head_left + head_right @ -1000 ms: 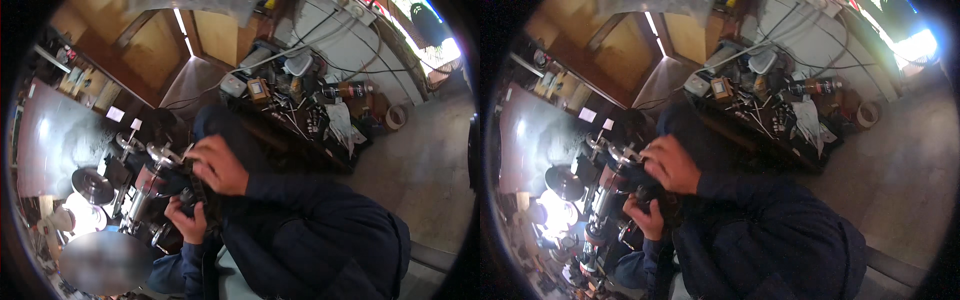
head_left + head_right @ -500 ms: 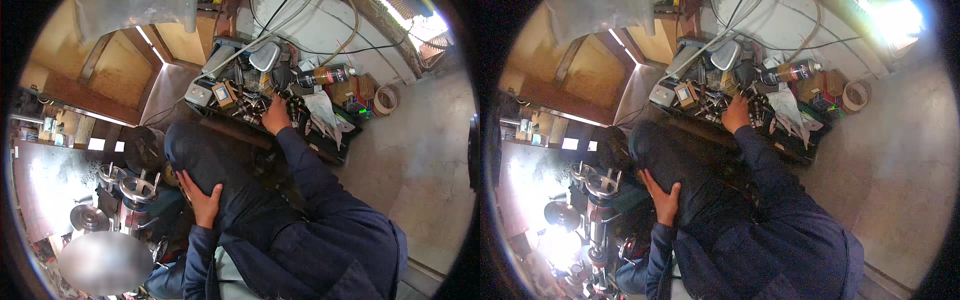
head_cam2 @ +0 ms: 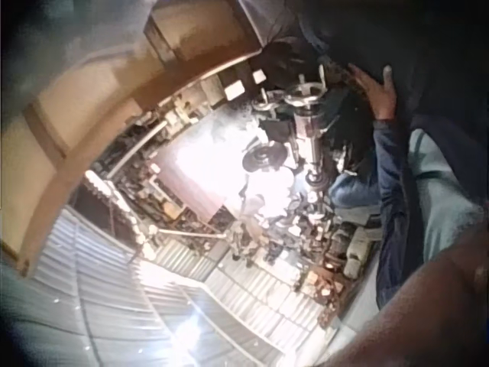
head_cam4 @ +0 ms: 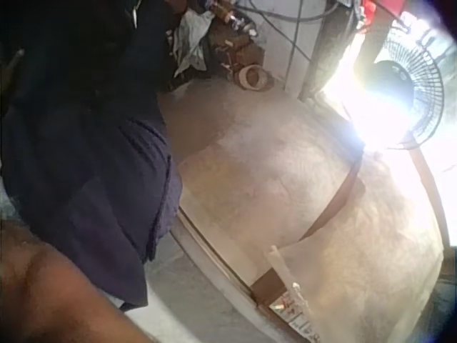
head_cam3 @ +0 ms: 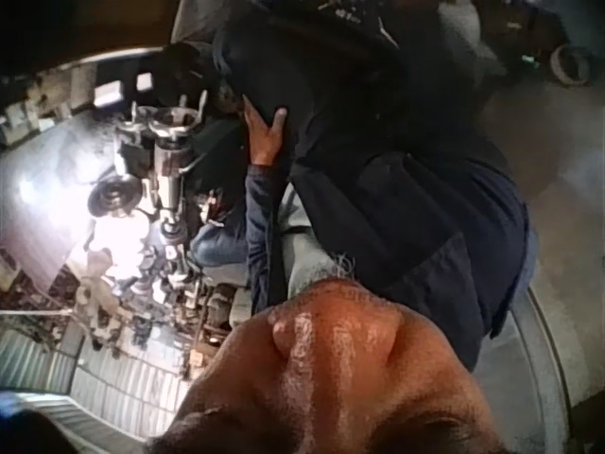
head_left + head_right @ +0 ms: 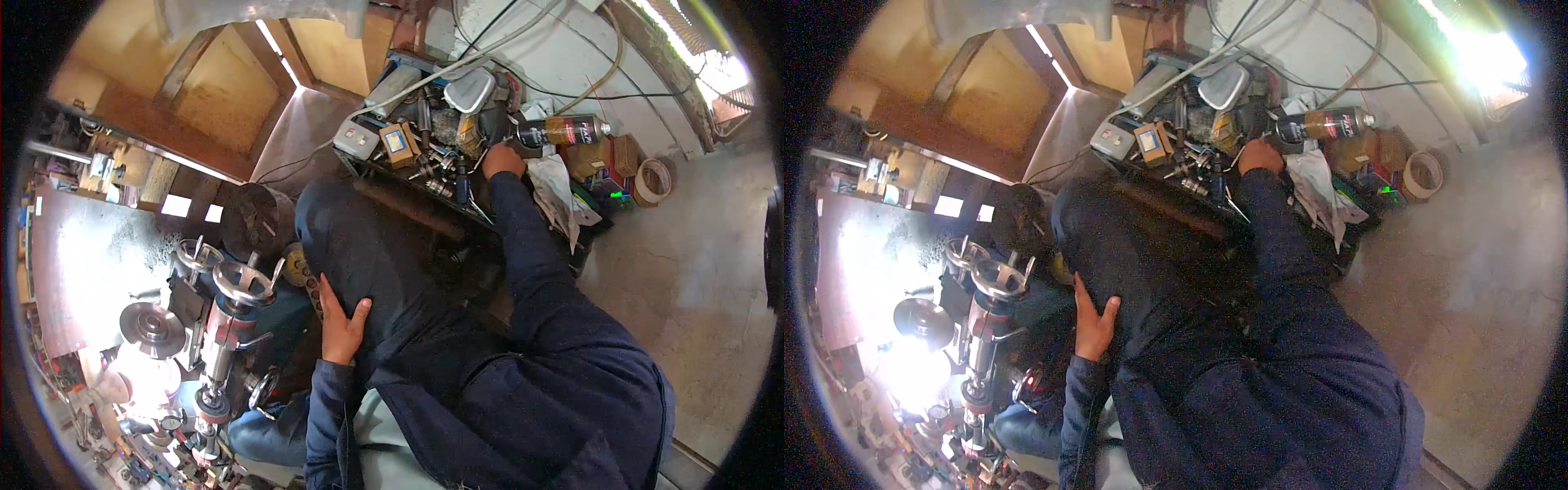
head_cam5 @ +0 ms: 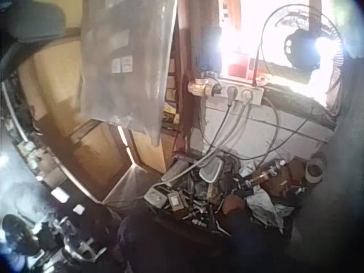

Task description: The person measures a metal part in a machine using a dial indicator, rotating the part by hand and wiping it with a cloth.

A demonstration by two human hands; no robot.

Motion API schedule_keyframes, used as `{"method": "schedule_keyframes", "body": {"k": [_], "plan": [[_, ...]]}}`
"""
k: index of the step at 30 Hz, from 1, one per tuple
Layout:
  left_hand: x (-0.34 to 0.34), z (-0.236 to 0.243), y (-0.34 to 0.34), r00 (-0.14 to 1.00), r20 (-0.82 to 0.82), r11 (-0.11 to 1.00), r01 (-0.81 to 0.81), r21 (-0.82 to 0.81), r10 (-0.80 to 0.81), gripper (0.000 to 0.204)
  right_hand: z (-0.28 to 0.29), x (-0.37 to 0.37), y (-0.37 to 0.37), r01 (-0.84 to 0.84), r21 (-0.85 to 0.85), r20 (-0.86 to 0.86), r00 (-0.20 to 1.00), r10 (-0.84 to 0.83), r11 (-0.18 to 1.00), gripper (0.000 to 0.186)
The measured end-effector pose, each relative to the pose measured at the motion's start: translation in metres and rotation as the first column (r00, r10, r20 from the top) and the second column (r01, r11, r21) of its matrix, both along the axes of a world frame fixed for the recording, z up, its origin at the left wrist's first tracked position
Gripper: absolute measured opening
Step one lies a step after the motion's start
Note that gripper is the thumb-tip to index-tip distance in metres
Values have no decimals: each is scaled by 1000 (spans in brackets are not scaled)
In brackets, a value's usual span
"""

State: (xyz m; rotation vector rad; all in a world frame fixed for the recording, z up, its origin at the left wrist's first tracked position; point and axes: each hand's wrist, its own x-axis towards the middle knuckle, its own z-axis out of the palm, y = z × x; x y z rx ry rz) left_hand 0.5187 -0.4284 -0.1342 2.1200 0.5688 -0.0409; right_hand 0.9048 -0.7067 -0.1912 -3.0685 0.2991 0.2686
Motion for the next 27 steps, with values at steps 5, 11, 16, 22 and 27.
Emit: {"method": "schedule_keyframes", "body": {"k": [5,11,16,22,27], "plan": [[2,8,7,995,-30,995,91,38,-90,101,24,8,4,-11,-50,-279,960,-4,999,33],[-14,15,23,970,-26,965,243,102,-242,89,-5,23,-4,-170,-131,-198,970,142,977,37],[-39,70,55,912,41,913,407,33,-408,71,6,7,-42,-383,-284,-159,923,350,879,29],[-61,142,100,870,380,909,390,-145,-313,47,112,-50,45,-726,332,709,613,349,601,31],[-70,151,102,769,636,988,44,-151,63,37,200,-234,211,-698,716,438,452,777,3,25]]}}
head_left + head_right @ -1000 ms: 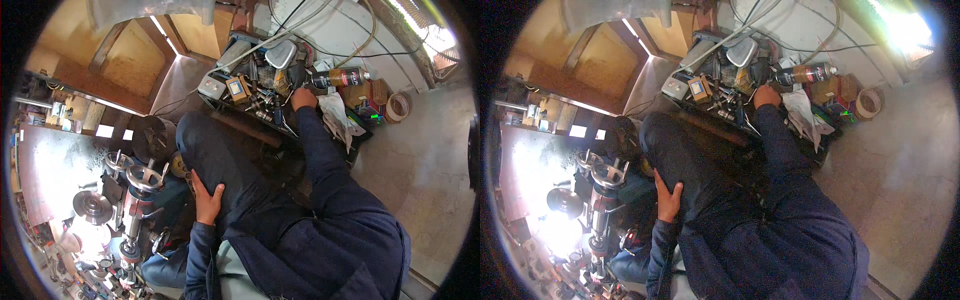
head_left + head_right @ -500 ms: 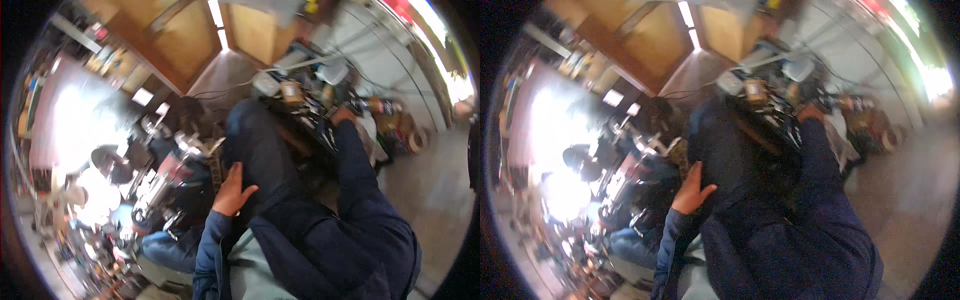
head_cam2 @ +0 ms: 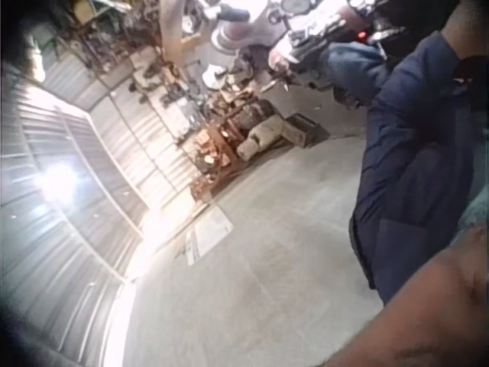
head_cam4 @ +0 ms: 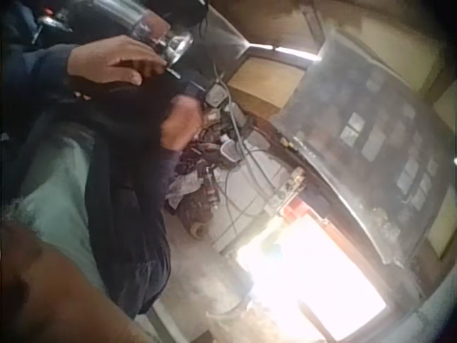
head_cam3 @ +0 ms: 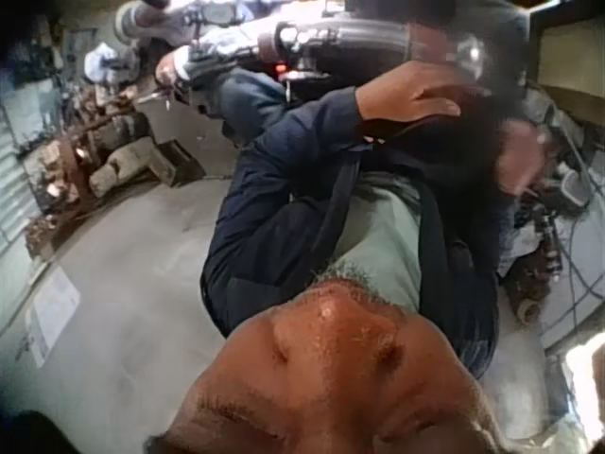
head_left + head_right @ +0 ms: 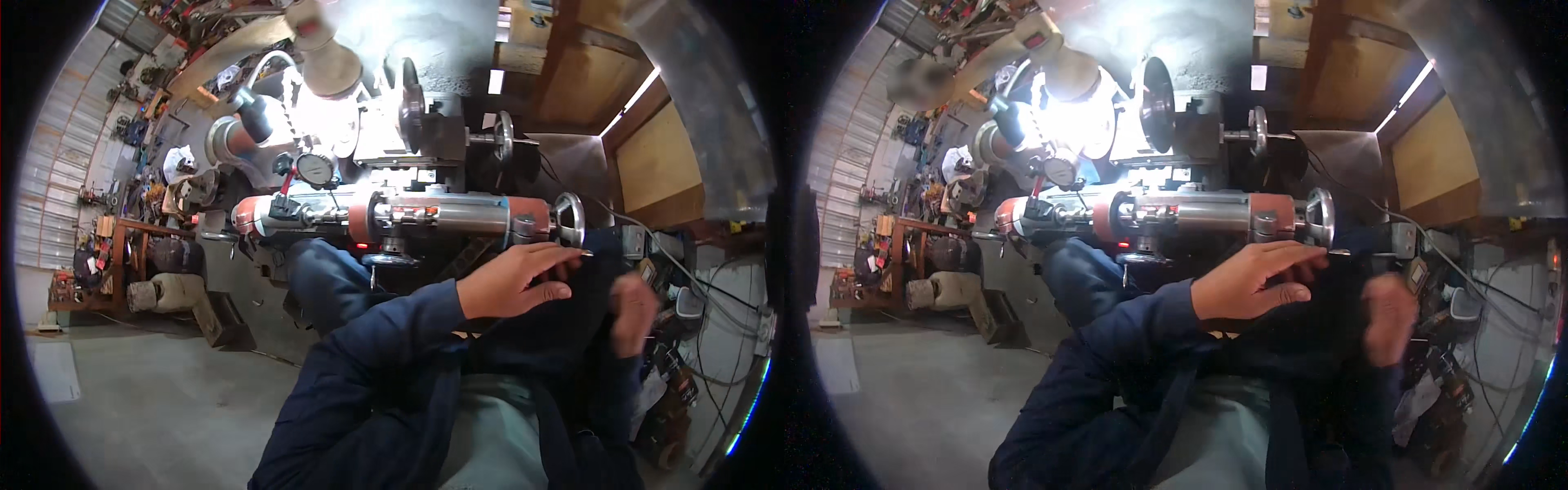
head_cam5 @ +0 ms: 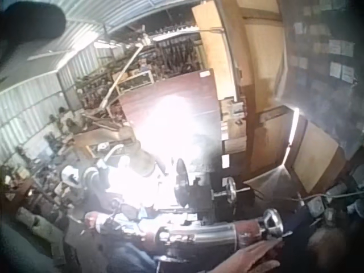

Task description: The person measures a metal part in a machine using a dial indicator, rotating the part by hand and wiping it with a cloth.

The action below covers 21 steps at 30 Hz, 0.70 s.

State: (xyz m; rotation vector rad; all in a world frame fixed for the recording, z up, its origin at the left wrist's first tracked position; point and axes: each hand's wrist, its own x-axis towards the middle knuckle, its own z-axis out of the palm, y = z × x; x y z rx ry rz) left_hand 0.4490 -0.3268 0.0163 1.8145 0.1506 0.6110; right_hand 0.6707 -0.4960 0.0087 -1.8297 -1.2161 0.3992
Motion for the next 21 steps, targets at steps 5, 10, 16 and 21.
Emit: {"method": "schedule_keyframes", "body": {"k": [5,10,16,21], "plan": [[-20,-8,1,906,361,975,-212,-65,221,22,20,-108,66,-332,123,2,943,334,935,11],[-81,15,44,694,459,830,-492,-261,555,8,26,-89,114,-4,326,275,957,-90,945,8],[-141,1,85,607,320,642,-767,-6,728,19,-14,-57,133,179,114,182,963,-198,977,38],[-148,-12,82,566,321,648,-703,-294,760,19,-21,-59,133,187,25,278,942,-187,982,36]]}}
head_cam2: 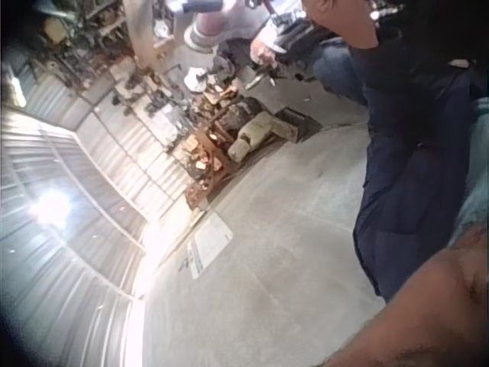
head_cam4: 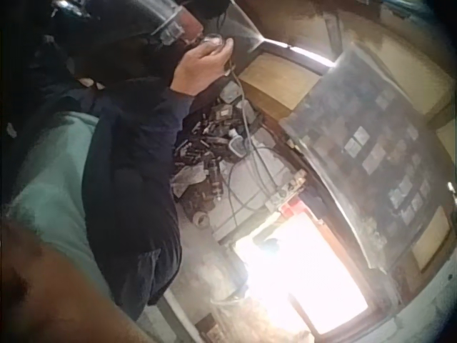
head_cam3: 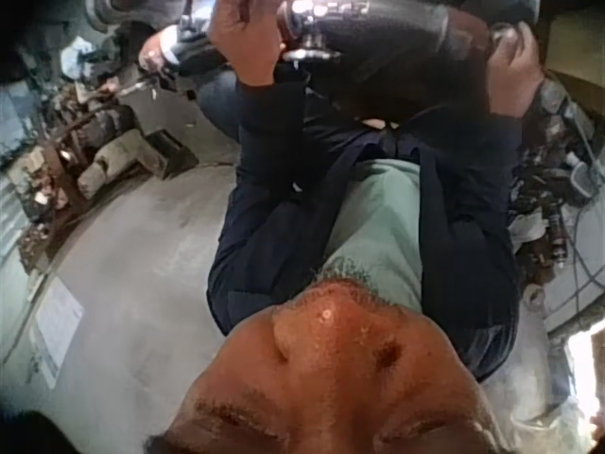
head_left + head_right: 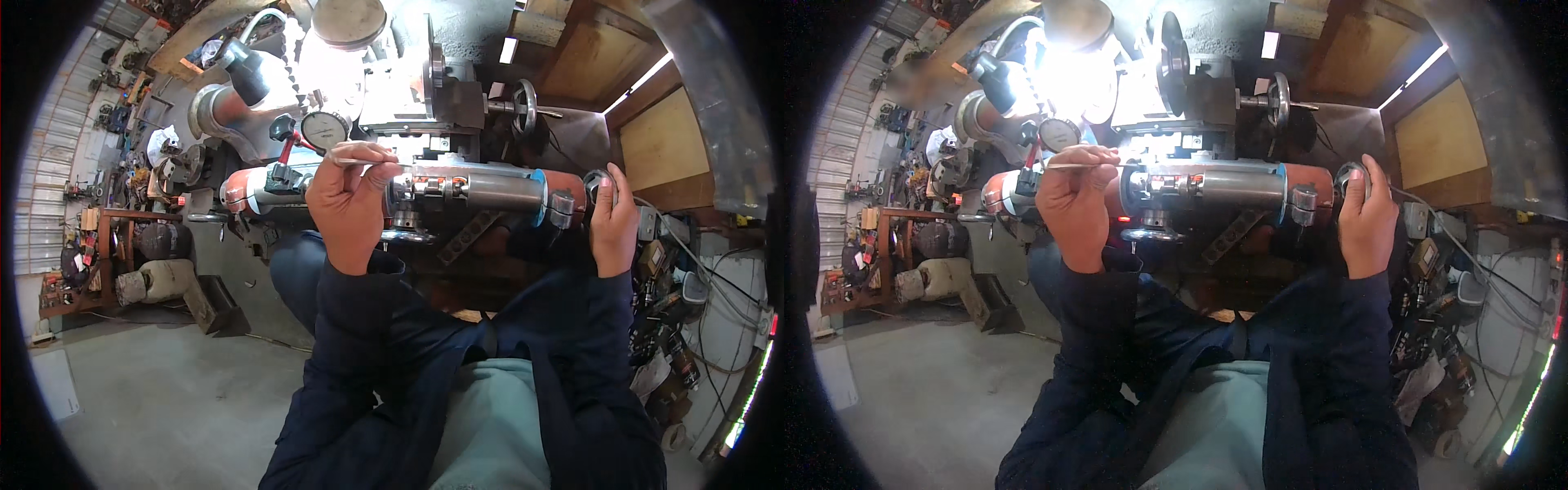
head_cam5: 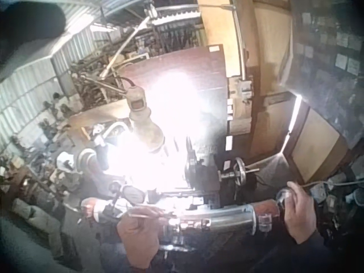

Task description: The person measures a metal part in a machine using a dial indicator, rotating the part by hand and wiping it with a cloth.

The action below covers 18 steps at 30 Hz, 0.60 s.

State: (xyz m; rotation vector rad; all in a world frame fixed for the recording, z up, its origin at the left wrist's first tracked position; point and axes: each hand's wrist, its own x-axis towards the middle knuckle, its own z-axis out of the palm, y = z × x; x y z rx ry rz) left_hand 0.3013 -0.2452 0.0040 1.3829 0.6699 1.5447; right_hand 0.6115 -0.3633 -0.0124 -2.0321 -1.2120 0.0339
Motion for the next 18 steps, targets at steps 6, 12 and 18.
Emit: {"method": "schedule_keyframes", "body": {"k": [6,12,18], "plan": [[-8,-16,0,996,-80,999,-31,-36,28,14,-3,2,0,14,6,19,1000,-14,1000,35],[-2,-32,4,994,-53,995,-99,0,99,14,-6,1,0,16,34,38,999,-17,999,33],[1,-26,3,991,-120,998,-59,28,62,15,-8,-3,-3,15,83,37,999,-18,996,32]]}}
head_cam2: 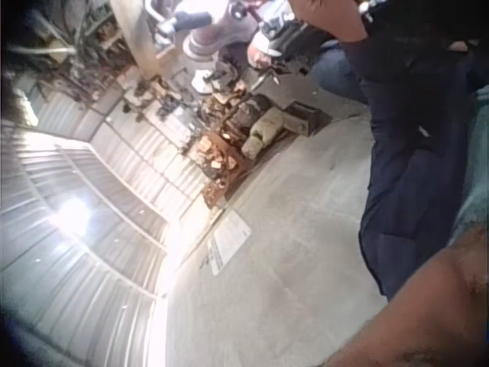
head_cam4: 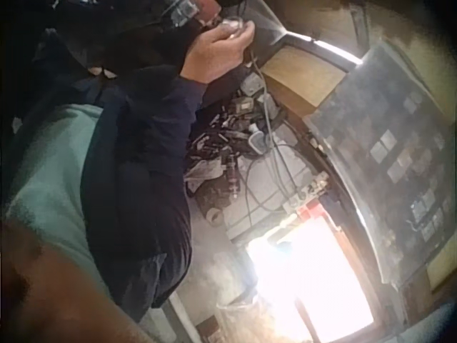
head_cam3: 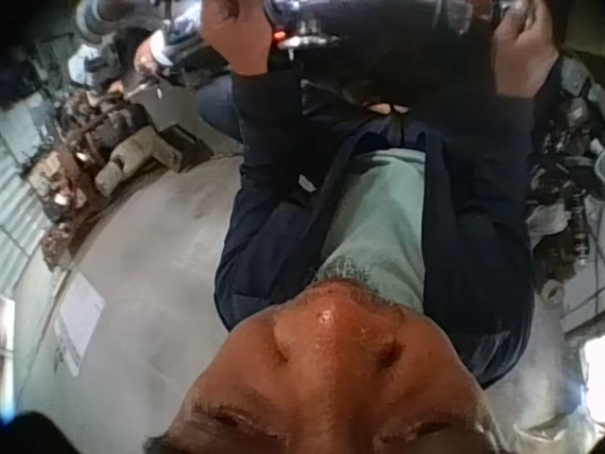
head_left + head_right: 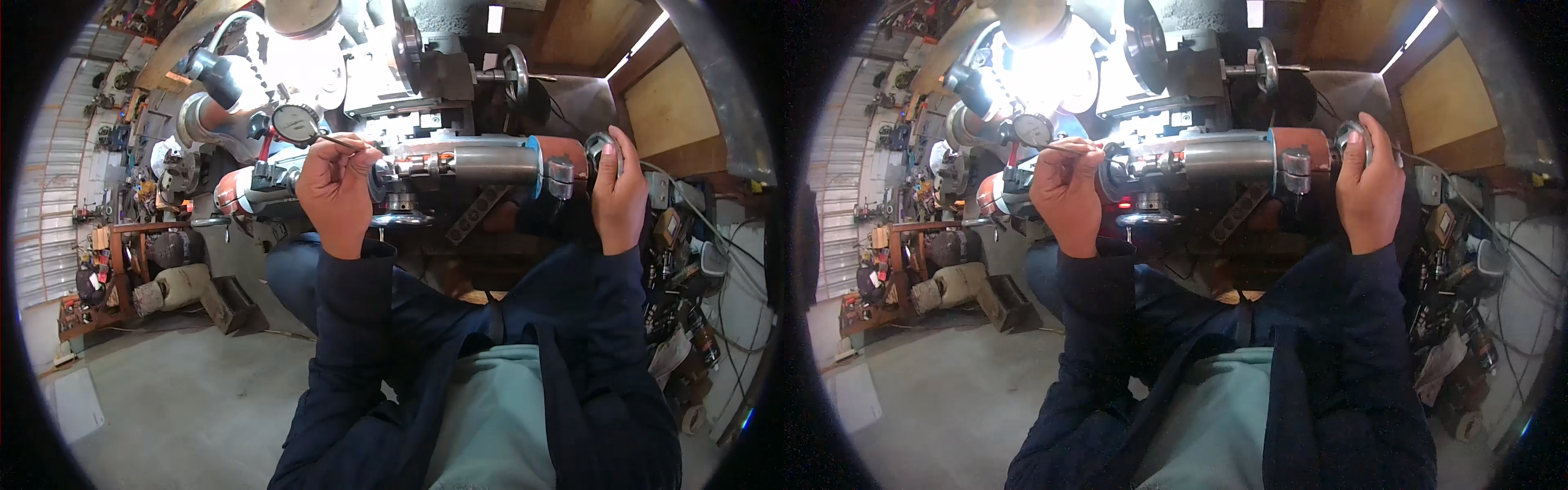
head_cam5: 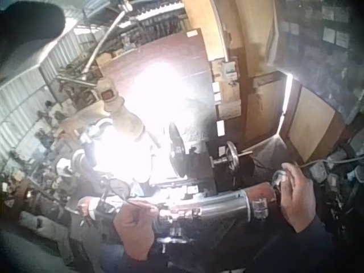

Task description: The person measures a metal part in a machine using a dial indicator, rotating the part by hand and wiping it with a cloth.

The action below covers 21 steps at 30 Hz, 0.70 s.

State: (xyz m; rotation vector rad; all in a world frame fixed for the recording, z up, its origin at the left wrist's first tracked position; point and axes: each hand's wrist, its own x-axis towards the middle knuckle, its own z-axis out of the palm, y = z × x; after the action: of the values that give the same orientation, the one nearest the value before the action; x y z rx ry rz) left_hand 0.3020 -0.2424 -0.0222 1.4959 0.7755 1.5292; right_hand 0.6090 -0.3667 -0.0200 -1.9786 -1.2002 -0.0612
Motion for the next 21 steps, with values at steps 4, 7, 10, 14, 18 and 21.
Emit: {"method": "schedule_keyframes", "body": {"k": [4,7,10,14,18,21], "plan": [[-3,1,2,996,-89,1000,6,30,-3,16,-2,1,0,0,51,38,999,-1,999,32],[2,-2,2,994,-106,999,-27,27,30,15,-5,3,0,-5,69,44,999,2,998,32],[6,-4,1,994,-99,998,-37,43,41,10,-6,5,0,-10,89,57,998,5,996,31],[6,-1,-1,984,-178,999,13,48,-5,5,-10,7,0,-7,103,57,998,1,995,30],[6,0,1,964,-263,993,66,93,-39,13,-11,9,-3,-12,108,38,999,8,994,30],[9,7,0,932,-362,975,44,218,39,8,-11,9,-3,-19,115,43,999,15,993,30]]}}
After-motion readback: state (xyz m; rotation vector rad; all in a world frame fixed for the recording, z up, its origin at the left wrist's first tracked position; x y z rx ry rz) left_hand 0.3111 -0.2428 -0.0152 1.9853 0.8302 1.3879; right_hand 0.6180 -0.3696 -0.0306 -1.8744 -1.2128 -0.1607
